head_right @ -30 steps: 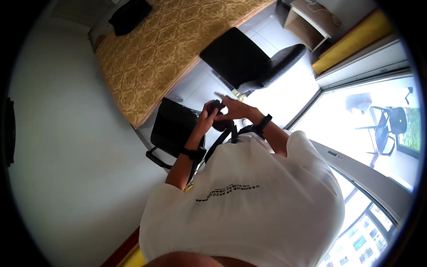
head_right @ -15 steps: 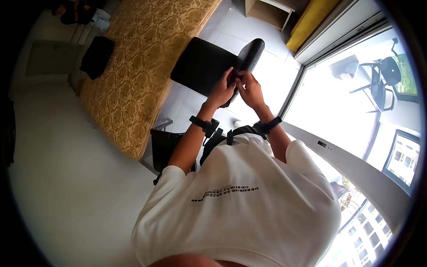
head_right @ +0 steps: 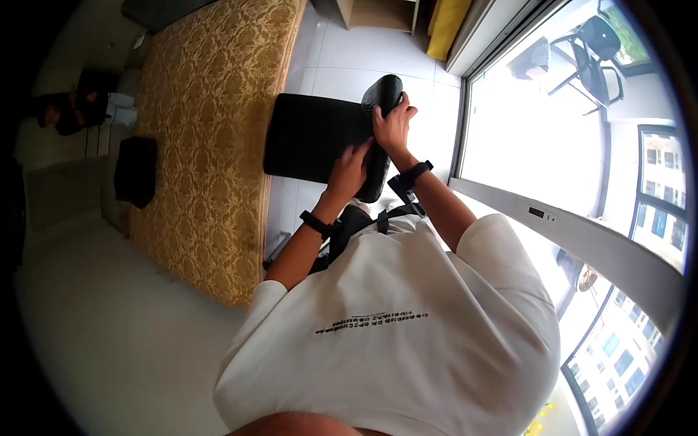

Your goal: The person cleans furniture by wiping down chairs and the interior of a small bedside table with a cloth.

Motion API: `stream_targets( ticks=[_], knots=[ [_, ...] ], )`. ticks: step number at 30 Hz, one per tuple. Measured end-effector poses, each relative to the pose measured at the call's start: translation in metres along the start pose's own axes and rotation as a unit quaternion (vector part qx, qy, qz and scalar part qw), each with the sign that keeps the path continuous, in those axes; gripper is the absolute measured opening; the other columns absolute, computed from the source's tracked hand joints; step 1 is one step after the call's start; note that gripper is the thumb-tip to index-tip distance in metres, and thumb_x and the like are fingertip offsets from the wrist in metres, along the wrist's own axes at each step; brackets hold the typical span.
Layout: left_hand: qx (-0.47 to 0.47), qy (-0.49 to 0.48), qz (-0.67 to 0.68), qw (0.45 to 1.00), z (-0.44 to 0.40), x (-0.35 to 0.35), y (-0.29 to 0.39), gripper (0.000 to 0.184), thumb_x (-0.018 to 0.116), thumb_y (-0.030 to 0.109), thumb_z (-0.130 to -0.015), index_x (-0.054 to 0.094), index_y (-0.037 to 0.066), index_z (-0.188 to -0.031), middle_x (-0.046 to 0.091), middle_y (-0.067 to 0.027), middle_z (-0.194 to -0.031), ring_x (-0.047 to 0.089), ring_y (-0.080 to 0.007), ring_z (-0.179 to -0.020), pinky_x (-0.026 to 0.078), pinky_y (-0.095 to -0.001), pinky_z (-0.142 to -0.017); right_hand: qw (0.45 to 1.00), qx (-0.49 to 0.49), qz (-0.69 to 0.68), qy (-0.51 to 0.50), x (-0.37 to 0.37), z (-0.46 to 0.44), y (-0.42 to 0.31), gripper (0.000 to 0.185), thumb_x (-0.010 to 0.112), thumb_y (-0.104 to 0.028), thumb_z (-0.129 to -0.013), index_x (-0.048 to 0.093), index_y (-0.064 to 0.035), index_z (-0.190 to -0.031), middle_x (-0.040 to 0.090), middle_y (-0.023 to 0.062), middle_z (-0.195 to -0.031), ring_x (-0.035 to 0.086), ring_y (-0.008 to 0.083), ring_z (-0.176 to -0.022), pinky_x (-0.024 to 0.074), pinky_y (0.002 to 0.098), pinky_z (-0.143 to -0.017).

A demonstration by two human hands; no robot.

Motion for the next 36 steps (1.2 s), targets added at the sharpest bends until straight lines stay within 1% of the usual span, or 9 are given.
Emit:
stream_targets(
  ticks=[2,7,10,12,16,23,24,33,36],
  knots=[
    [0.086,0.043,-0.005,0.995,-0.031,0.009,-0.024,0.062,0.061,-0.001,-0.085,0.046,0.012,-0.143,0.057,-0.0259,-0.109,0.064,-0.0443,-0.092,0.056,-0.0474,-0.077,0.999,0.036,0.015,0.025,-0.001,0.000,-0.004,0.078,0.064,-0.032,-0.090,0.023,0.0041,-0.145,0.037,0.0344,-0.126,0.054,0.0532,-0.106,0.0479,0.0531,-0.094],
    [0.107,0.089,0.119,0.983,-0.111,0.026,-0.050,0.061,0.054,0.001,-0.089,0.041,0.013,-0.147,0.055,-0.0316,-0.125,0.059,-0.0506,-0.106,0.051,-0.0504,-0.091,0.998,0.007,0.041,0.035,0.002,0.000,-0.004,0.066,0.059,-0.033,-0.094,0.031,0.0043,-0.142,0.045,0.0348,-0.131,0.050,0.0494,-0.120,0.0425,0.0489,-0.101],
    [0.107,0.198,0.317,0.921,-0.170,0.015,-0.040,0.049,0.058,-0.002,-0.090,0.053,0.006,-0.137,0.065,-0.0216,-0.120,0.064,-0.0355,-0.108,0.050,-0.0378,-0.094,0.998,-0.004,0.059,0.026,0.000,0.000,-0.011,0.065,0.058,-0.031,-0.095,0.031,0.0051,-0.142,0.048,0.0347,-0.130,0.050,0.0494,-0.120,0.0421,0.0490,-0.102],
    [0.083,0.169,0.420,0.888,-0.202,0.008,-0.024,0.047,0.059,0.000,-0.092,0.053,0.007,-0.138,0.065,-0.0178,-0.124,0.066,-0.0274,-0.110,0.050,-0.0339,-0.094,0.997,-0.025,0.067,0.037,0.005,-0.001,-0.006,0.061,0.058,-0.029,-0.096,0.032,0.0046,-0.140,0.048,0.0341,-0.130,0.051,0.0497,-0.118,0.0424,0.0503,-0.101],
    [0.037,0.028,0.443,0.895,-0.249,0.008,-0.022,0.045,0.063,0.009,-0.085,0.062,0.010,-0.131,0.070,-0.0165,-0.116,0.066,-0.0219,-0.111,0.049,-0.0301,-0.096,0.995,-0.042,0.075,0.049,0.000,-0.007,-0.011,0.060,0.058,-0.026,-0.096,0.032,0.0028,-0.141,0.050,0.0334,-0.126,0.054,0.0516,-0.112,0.0461,0.0518,-0.095],
    [0.157,0.026,0.290,0.944,-0.263,0.001,-0.012,0.046,0.058,0.011,-0.083,0.065,0.015,-0.128,0.072,-0.0145,-0.104,0.067,-0.0278,-0.089,0.051,-0.0340,-0.085,0.999,0.037,0.002,0.025,-0.003,-0.002,-0.016,0.063,0.060,-0.027,-0.094,0.031,-0.0010,-0.143,0.048,0.0333,-0.129,0.052,0.0520,-0.116,0.0456,0.0536,-0.097],
    [0.151,0.071,0.263,0.950,-0.254,-0.004,-0.005,0.045,0.059,0.012,-0.084,0.066,0.018,-0.128,0.070,-0.0122,-0.104,0.063,-0.0273,-0.098,0.049,-0.0362,-0.088,0.999,0.039,0.003,0.025,-0.005,-0.001,-0.015,0.063,0.060,-0.027,-0.093,0.031,-0.0030,-0.144,0.049,0.0316,-0.128,0.054,0.0516,-0.112,0.0475,0.0541,-0.094],
    [0.137,0.038,0.289,0.947,-0.186,0.007,-0.010,0.051,0.049,0.027,-0.100,0.044,0.006,-0.146,0.045,-0.0160,-0.140,0.047,-0.0288,-0.128,0.036,-0.0397,-0.111,0.995,0.036,-0.078,0.056,-0.015,0.007,0.001,0.064,0.060,-0.029,-0.089,0.035,-0.0006,-0.141,0.051,0.0288,-0.119,0.055,0.0468,-0.108,0.0471,0.0494,-0.094],
    [0.047,0.009,0.437,0.898,-0.175,-0.004,0.005,0.052,0.049,0.026,-0.102,0.040,0.006,-0.148,0.039,-0.0139,-0.150,0.042,-0.0276,-0.135,0.033,-0.0382,-0.113,0.994,0.026,-0.093,0.056,-0.015,0.007,0.002,0.060,0.056,-0.031,-0.091,0.037,-0.0013,-0.140,0.051,0.0278,-0.118,0.055,0.0457,-0.108,0.0461,0.0486,-0.094]
  ],
)
Point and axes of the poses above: each hand's wrist, its own z-axis away from the middle knuckle, its own x-axis out of the palm, y = z × x, the point moved 1 cm from there along -z, towards the middle knuckle
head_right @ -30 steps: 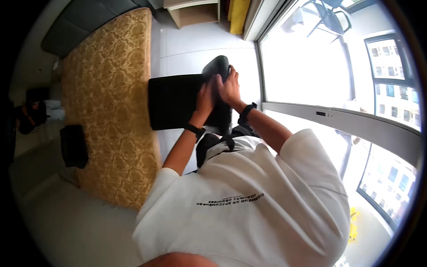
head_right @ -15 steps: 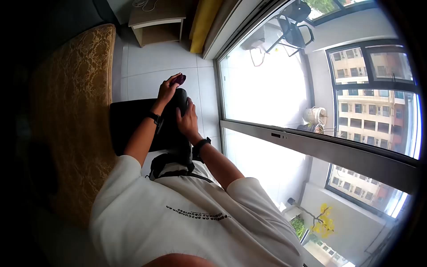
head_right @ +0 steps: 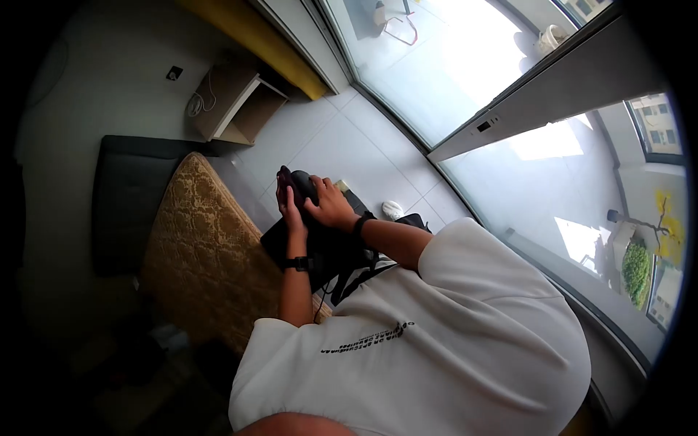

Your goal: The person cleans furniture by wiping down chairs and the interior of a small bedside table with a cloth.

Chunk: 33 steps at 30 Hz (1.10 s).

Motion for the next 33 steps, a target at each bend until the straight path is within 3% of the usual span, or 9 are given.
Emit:
stream_targets(
  ticks=[6,12,15,17,18,22,30,32,33],
  knots=[
    [-0.059,-0.039,0.022,0.997,0.020,0.000,0.028,0.043,0.053,0.019,-0.101,0.049,0.005,-0.141,0.049,-0.0087,-0.144,0.047,-0.0203,-0.129,0.036,-0.0333,-0.110,0.998,-0.009,-0.046,0.046,0.009,0.004,0.008,0.048,0.049,-0.028,-0.095,0.043,0.0009,-0.133,0.051,0.0284,-0.119,0.052,0.0473,-0.107,0.0442,0.0508,-0.094],
    [0.072,-0.171,-0.029,0.982,0.055,-0.017,-0.004,0.035,0.060,0.007,-0.096,0.057,0.000,-0.130,0.061,-0.0096,-0.130,0.055,-0.0188,-0.123,0.041,-0.0333,-0.106,0.994,0.015,0.045,0.095,0.010,0.007,0.011,0.039,0.042,-0.028,-0.100,0.049,-0.0027,-0.128,0.054,0.0207,-0.118,0.052,0.0398,-0.108,0.0386,0.0490,-0.095],
    [0.175,-0.191,-0.131,0.957,0.039,-0.016,-0.003,0.037,0.062,0.012,-0.095,0.058,0.008,-0.132,0.065,-0.0127,-0.121,0.061,-0.0244,-0.114,0.049,-0.0360,-0.097,0.994,-0.005,0.017,0.106,0.013,0.004,0.017,0.038,0.041,-0.028,-0.101,0.048,-0.0037,-0.130,0.054,0.0184,-0.119,0.052,0.0375,-0.110,0.0367,0.0500,-0.095],
    [0.294,-0.150,-0.417,0.847,0.025,-0.014,0.017,0.035,0.062,0.019,-0.095,0.061,0.014,-0.130,0.065,-0.0174,-0.111,0.065,-0.0335,-0.099,0.054,-0.0401,-0.083,0.994,-0.011,0.009,0.109,0.017,0.006,0.015,0.039,0.041,-0.027,-0.100,0.046,-0.0035,-0.131,0.054,0.0186,-0.119,0.052,0.0374,-0.110,0.0371,0.0504,-0.094],
    [0.311,-0.123,-0.413,0.847,0.012,-0.013,0.019,0.033,0.061,0.025,-0.095,0.063,0.023,-0.128,0.063,-0.0177,-0.098,0.062,-0.0385,-0.084,0.054,-0.0454,-0.071,0.995,-0.029,0.051,0.083,0.015,0.004,0.010,0.042,0.043,-0.028,-0.099,0.044,-0.0024,-0.133,0.054,0.0198,-0.119,0.052,0.0384,-0.110,0.0376,0.0507,-0.094],
    [0.286,-0.116,-0.441,0.842,-0.028,0.002,0.032,0.027,0.061,0.028,-0.094,0.066,0.025,-0.121,0.059,-0.0135,-0.099,0.060,-0.0338,-0.089,0.053,-0.0435,-0.074,0.977,-0.029,0.212,0.010,0.016,0.010,-0.004,0.063,0.054,-0.030,-0.093,0.032,0.0008,-0.143,0.051,0.0252,-0.123,0.055,0.0424,-0.107,0.0423,0.0509,-0.093],
    [0.280,-0.116,-0.412,0.860,-0.069,0.011,0.005,0.025,0.067,0.035,-0.086,0.071,0.021,-0.106,0.057,-0.0090,-0.120,0.054,-0.0321,-0.113,0.044,-0.0483,-0.095,0.969,0.053,0.241,-0.021,0.003,0.031,-0.026,0.087,0.067,-0.026,-0.085,0.017,-0.0023,-0.152,0.045,0.0266,-0.135,0.060,0.0460,-0.107,0.0542,0.0515,-0.085],
    [0.277,-0.132,-0.396,0.865,-0.087,0.013,-0.003,0.026,0.067,0.034,-0.085,0.072,0.013,-0.099,0.065,-0.0111,-0.116,0.061,-0.0318,-0.108,0.048,-0.0449,-0.092,0.967,0.054,0.246,-0.034,-0.001,0.031,-0.034,0.088,0.067,-0.026,-0.085,0.017,-0.0023,-0.152,0.046,0.0260,-0.134,0.060,0.0453,-0.106,0.0541,0.0511,-0.086],
    [0.170,-0.159,-0.358,0.904,-0.101,0.017,-0.003,0.027,0.066,0.033,-0.084,0.071,0.009,-0.095,0.068,-0.0126,-0.105,0.064,-0.0330,-0.098,0.050,-0.0439,-0.086,0.968,0.054,0.246,-0.023,-0.002,0.026,-0.033,0.088,0.067,-0.026,-0.085,0.017,-0.0023,-0.152,0.046,0.0260,-0.134,0.060,0.0453,-0.106,0.0541,0.0511,-0.086]
  ],
)
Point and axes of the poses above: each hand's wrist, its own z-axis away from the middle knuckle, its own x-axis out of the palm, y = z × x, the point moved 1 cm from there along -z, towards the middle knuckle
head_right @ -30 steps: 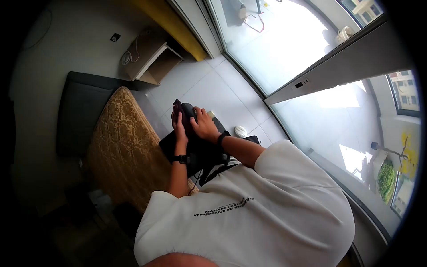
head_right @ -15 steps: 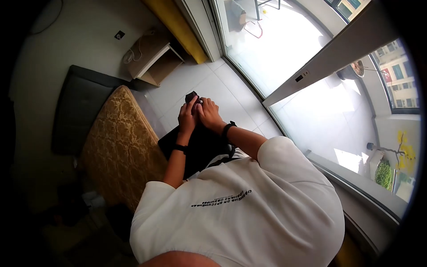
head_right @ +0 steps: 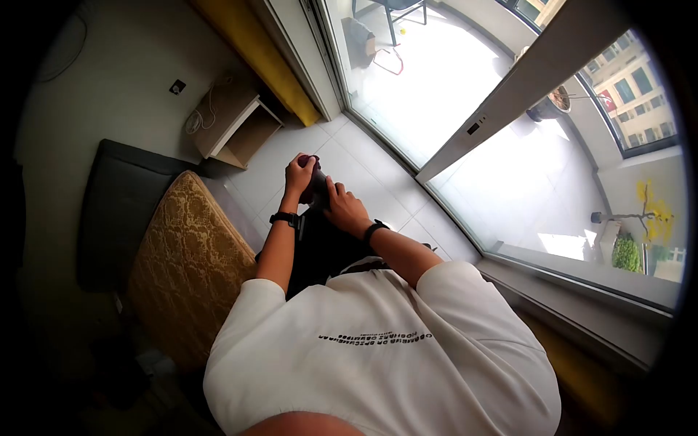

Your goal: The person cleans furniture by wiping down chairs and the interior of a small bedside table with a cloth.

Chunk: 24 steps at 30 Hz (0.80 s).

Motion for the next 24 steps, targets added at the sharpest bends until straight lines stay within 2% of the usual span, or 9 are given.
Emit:
stream_targets(
  ticks=[2,5,6,9,14,16,21,23,24],
  knots=[
    [-0.084,0.007,0.104,0.991,-0.014,0.010,-0.014,0.031,0.064,0.030,-0.082,0.068,0.000,-0.083,0.071,-0.0184,-0.080,0.068,-0.0357,-0.074,0.053,-0.0423,-0.073,1.000,-0.017,0.003,0.008,0.008,-0.002,0.009,0.086,0.068,-0.027,-0.085,0.019,-0.0023,-0.152,0.050,0.0253,-0.129,0.062,0.0431,-0.102,0.0552,0.0501,-0.082],
    [-0.269,0.056,0.332,0.902,-0.014,0.015,-0.032,0.034,0.058,0.029,-0.084,0.065,-0.002,-0.072,0.069,-0.0118,-0.071,0.067,-0.0269,-0.070,0.054,-0.0379,-0.067,0.994,-0.064,0.044,0.073,0.016,-0.001,0.018,0.086,0.069,-0.028,-0.084,0.023,-0.0050,-0.152,0.055,0.0204,-0.119,0.066,0.0368,-0.089,0.0571,0.0466,-0.072],
    [-0.322,0.129,0.440,0.828,-0.004,0.014,-0.023,0.032,0.057,0.029,-0.086,0.062,0.003,-0.068,0.064,-0.0052,-0.068,0.061,-0.0244,-0.063,0.053,-0.0371,-0.068,0.995,-0.057,0.047,0.069,0.015,0.002,0.021,0.086,0.069,-0.028,-0.084,0.023,-0.0050,-0.152,0.055,0.0204,-0.119,0.066,0.0368,-0.089,0.0571,0.0466,-0.072],
    [-0.336,0.300,0.462,0.764,0.024,0.032,0.007,0.036,0.053,0.030,-0.088,0.063,0.001,-0.070,0.066,-0.0075,-0.070,0.063,-0.0240,-0.067,0.054,-0.0374,-0.070,0.989,-0.022,0.123,0.074,0.006,-0.002,0.025,0.082,0.067,-0.031,-0.085,0.025,-0.0069,-0.152,0.058,0.0154,-0.113,0.067,0.0324,-0.085,0.0565,0.0431,-0.066],
    [-0.256,0.312,0.248,0.881,0.048,0.061,-0.041,0.052,0.044,0.042,-0.099,0.063,-0.006,-0.093,0.068,-0.0217,-0.096,0.064,-0.0382,-0.088,0.051,-0.0458,-0.079,0.987,-0.047,0.135,0.075,0.006,-0.002,0.020,0.082,0.067,-0.029,-0.085,0.026,-0.0055,-0.152,0.058,0.0186,-0.114,0.067,0.0348,-0.089,0.0562,0.0445,-0.069],
    [-0.262,0.348,0.252,0.864,0.070,0.069,-0.029,0.049,0.049,0.039,-0.099,0.059,-0.009,-0.096,0.063,-0.0273,-0.101,0.061,-0.0429,-0.095,0.049,-0.0473,-0.083,0.992,-0.025,0.120,0.043,0.003,-0.003,0.015,0.089,0.071,-0.030,-0.082,0.021,-0.0053,-0.152,0.057,0.0215,-0.119,0.065,0.0409,-0.093,0.0555,0.0487,-0.075],
    [-0.212,0.306,0.183,0.910,0.134,0.101,-0.041,0.039,0.055,0.033,-0.099,0.057,-0.004,-0.111,0.060,-0.0262,-0.111,0.057,-0.0393,-0.105,0.045,-0.0464,-0.093,0.995,-0.002,0.102,0.017,0.012,-0.006,0.014,0.085,0.065,-0.028,-0.084,0.019,-0.0059,-0.152,0.052,0.0270,-0.128,0.062,0.0469,-0.103,0.0539,0.0516,-0.084],
    [-0.123,0.120,-0.192,0.966,0.164,0.130,-0.058,0.039,0.043,0.023,-0.100,0.050,-0.002,-0.128,0.060,-0.0300,-0.114,0.057,-0.0422,-0.110,0.042,-0.0529,-0.098,0.992,-0.037,0.113,0.042,0.016,-0.007,0.021,0.083,0.063,-0.027,-0.085,0.019,-0.0058,-0.152,0.052,0.0271,-0.128,0.062,0.0473,-0.102,0.0539,0.0522,-0.084],
    [-0.172,0.011,-0.144,0.974,0.167,0.161,-0.084,0.039,0.042,0.021,-0.099,0.050,-0.001,-0.130,0.057,-0.0316,-0.119,0.056,-0.0444,-0.111,0.041,-0.0551,-0.099,0.991,-0.030,0.126,0.032,0.015,-0.005,0.019,0.082,0.063,-0.027,-0.086,0.019,-0.0054,-0.152,0.052,0.0273,-0.128,0.062,0.0472,-0.102,0.0540,0.0521,-0.084]
  ],
)
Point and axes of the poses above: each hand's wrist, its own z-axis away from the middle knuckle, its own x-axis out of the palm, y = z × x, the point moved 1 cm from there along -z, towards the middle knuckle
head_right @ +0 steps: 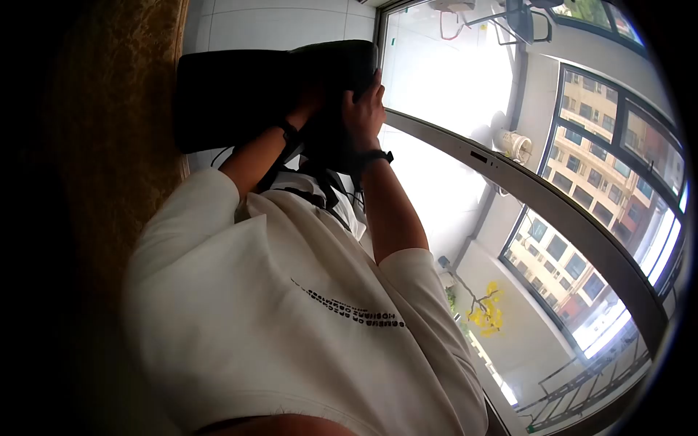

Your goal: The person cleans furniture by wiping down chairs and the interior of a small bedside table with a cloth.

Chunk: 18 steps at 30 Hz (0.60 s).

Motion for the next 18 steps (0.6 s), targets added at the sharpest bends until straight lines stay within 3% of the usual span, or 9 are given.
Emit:
stream_targets(
  ticks=[1,2,5,8,11,13,16,17,18],
  knots=[
    [-0.025,-0.117,0.035,0.992,-0.006,0.030,-0.014,0.039,0.042,0.019,-0.098,0.050,0.000,-0.132,0.055,-0.0332,-0.124,0.054,-0.0466,-0.113,0.040,-0.0574,-0.101,1.000,0.005,0.013,-0.005,-0.001,-0.001,-0.004,0.081,0.062,-0.027,-0.086,0.019,-0.0050,-0.152,0.052,0.0275,-0.128,0.062,0.0471,-0.102,0.0541,0.0520,-0.085],
    [-0.043,-0.112,0.038,0.992,-0.013,0.016,-0.019,0.039,0.042,0.019,-0.098,0.050,0.000,-0.132,0.055,-0.0332,-0.124,0.054,-0.0466,-0.113,0.040,-0.0574,-0.101,1.000,-0.018,0.009,0.019,0.003,-0.002,-0.005,0.082,0.062,-0.026,-0.085,0.020,-0.0025,-0.151,0.053,0.0257,-0.125,0.064,0.0454,-0.095,0.0554,0.0501,-0.078],
    [-0.038,-0.201,0.103,0.974,-0.021,-0.023,-0.019,0.043,0.042,0.021,-0.098,0.047,0.001,-0.136,0.052,-0.0356,-0.129,0.052,-0.0503,-0.116,0.039,-0.0580,-0.102,0.997,-0.056,0.037,0.043,0.008,0.001,-0.011,0.081,0.061,-0.025,-0.085,0.022,-0.0010,-0.150,0.053,0.0264,-0.126,0.064,0.0454,-0.097,0.0558,0.0493,-0.079],
    [-0.088,-0.085,0.109,0.986,-0.029,0.036,-0.037,0.042,0.039,0.023,-0.099,0.051,0.001,-0.133,0.055,-0.0342,-0.127,0.052,-0.0485,-0.118,0.040,-0.0575,-0.101,0.993,-0.080,0.046,0.068,0.013,0.005,-0.008,0.079,0.061,-0.025,-0.085,0.023,-0.0007,-0.150,0.053,0.0272,-0.128,0.063,0.0462,-0.101,0.0556,0.0495,-0.081],
    [-0.126,-0.018,0.251,0.959,-0.048,-0.007,-0.044,0.048,0.042,0.034,-0.098,0.054,-0.002,-0.128,0.060,-0.0312,-0.119,0.058,-0.0456,-0.109,0.045,-0.0547,-0.095,0.996,-0.058,0.034,0.059,0.011,0.007,-0.018,0.078,0.061,-0.024,-0.085,0.023,-0.0008,-0.149,0.052,0.0279,-0.130,0.062,0.0470,-0.103,0.0546,0.0503,-0.084],
    [-0.154,-0.003,0.396,0.905,-0.075,-0.062,-0.042,0.053,0.044,0.041,-0.097,0.055,-0.004,-0.125,0.063,-0.0292,-0.113,0.061,-0.0436,-0.103,0.047,-0.0528,-0.091,0.996,-0.058,0.038,0.062,0.014,0.006,-0.021,0.077,0.060,-0.024,-0.085,0.023,-0.0007,-0.149,0.052,0.0282,-0.130,0.062,0.0470,-0.103,0.0543,0.0507,-0.085],
    [-0.210,-0.087,0.588,0.776,-0.109,-0.110,-0.029,0.066,0.044,0.054,-0.097,0.059,-0.007,-0.118,0.066,-0.0286,-0.109,0.065,-0.0393,-0.099,0.051,-0.0468,-0.089,0.995,-0.056,0.056,0.065,0.016,0.006,-0.024,0.076,0.059,-0.024,-0.086,0.024,-0.0006,-0.149,0.052,0.0289,-0.130,0.062,0.0471,-0.103,0.0540,0.0510,-0.085],
    [-0.210,-0.088,0.588,0.776,-0.109,-0.113,-0.019,0.066,0.044,0.054,-0.097,0.059,-0.007,-0.118,0.066,-0.0286,-0.109,0.065,-0.0393,-0.099,0.051,-0.0468,-0.089,0.994,-0.054,0.068,0.068,0.016,0.006,-0.025,0.075,0.058,-0.025,-0.086,0.024,-0.0006,-0.148,0.052,0.0292,-0.129,0.062,0.0471,-0.102,0.0540,0.0511,-0.085],
    [-0.174,-0.052,0.505,0.844,-0.110,-0.106,-0.011,0.068,0.047,0.058,-0.094,0.061,-0.005,-0.115,0.066,-0.0281,-0.108,0.065,-0.0408,-0.099,0.051,-0.0488,-0.087,0.994,-0.054,0.067,0.069,0.015,0.006,-0.027,0.075,0.058,-0.025,-0.086,0.024,-0.0006,-0.148,0.052,0.0292,-0.129,0.062,0.0471,-0.102,0.0540,0.0511,-0.085]
  ],
)
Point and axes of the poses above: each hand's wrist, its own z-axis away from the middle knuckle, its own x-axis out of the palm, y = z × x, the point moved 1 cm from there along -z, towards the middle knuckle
